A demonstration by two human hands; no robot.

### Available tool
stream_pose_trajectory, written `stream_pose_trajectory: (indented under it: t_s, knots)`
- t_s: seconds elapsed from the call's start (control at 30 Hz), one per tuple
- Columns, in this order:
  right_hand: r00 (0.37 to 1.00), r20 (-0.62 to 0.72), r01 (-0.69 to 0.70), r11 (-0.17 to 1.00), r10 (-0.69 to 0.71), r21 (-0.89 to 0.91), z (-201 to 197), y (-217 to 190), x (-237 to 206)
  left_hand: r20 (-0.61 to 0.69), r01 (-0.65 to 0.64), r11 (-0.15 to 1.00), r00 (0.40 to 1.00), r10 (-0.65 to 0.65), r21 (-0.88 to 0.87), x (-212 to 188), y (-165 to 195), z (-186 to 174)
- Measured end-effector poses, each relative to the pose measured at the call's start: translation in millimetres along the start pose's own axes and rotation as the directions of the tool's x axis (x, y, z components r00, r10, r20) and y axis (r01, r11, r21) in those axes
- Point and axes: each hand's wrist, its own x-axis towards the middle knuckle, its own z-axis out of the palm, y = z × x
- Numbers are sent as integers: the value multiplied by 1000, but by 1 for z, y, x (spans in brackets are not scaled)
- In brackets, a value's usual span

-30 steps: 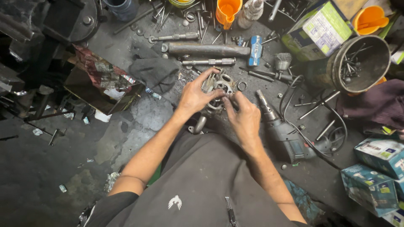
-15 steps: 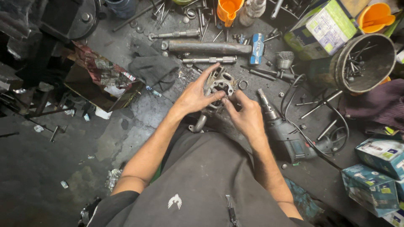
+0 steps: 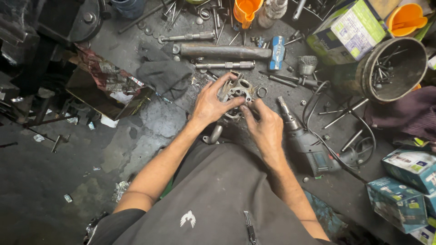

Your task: The person cleans a metal engine part by hand using a small tool to scrape and remove residue from various surfaces. They then use a power drill with a wire brush attachment to clean the interior and exterior of the part.

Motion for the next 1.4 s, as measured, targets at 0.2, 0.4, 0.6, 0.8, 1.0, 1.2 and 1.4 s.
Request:
stream_pose_trajectory:
  t_s: [0.2, 0.4, 0.6, 0.8, 1.0, 1.2, 1.4]
  knots:
    - [996, -80, 37, 996, -44, -86, 10, -2, -8, 26, 4, 999, 1000, -3, -33, 0, -5, 0]
    - [990, -117, 68, 990, -82, -124, 11, -1, -11, -55, -18, 1000, 998, 18, 9, -1, -3, 4]
    - [984, -159, 52, 985, -78, -162, 19, -5, -8, -161, 33, 994, 987, -16, 104, -2, 6, 12]
    - [998, -63, -32, 999, 31, -17, 5, -6, -2, 31, 193, 979, 981, -191, -68, 2, 7, 4]
    - [995, 89, -50, 999, 48, 13, -7, -8, -2, 140, -68, 960, 984, 109, -272, 0, -10, -10]
    - [997, 66, -35, 999, 35, 4, -5, -6, 6, 90, 40, 967, 996, -17, -253, 0, -12, 0]
    - [1000, 7, -15, 999, 15, -45, -3, -9, 9, -22, 107, 989, 994, -110, -102, -1, 6, 3]
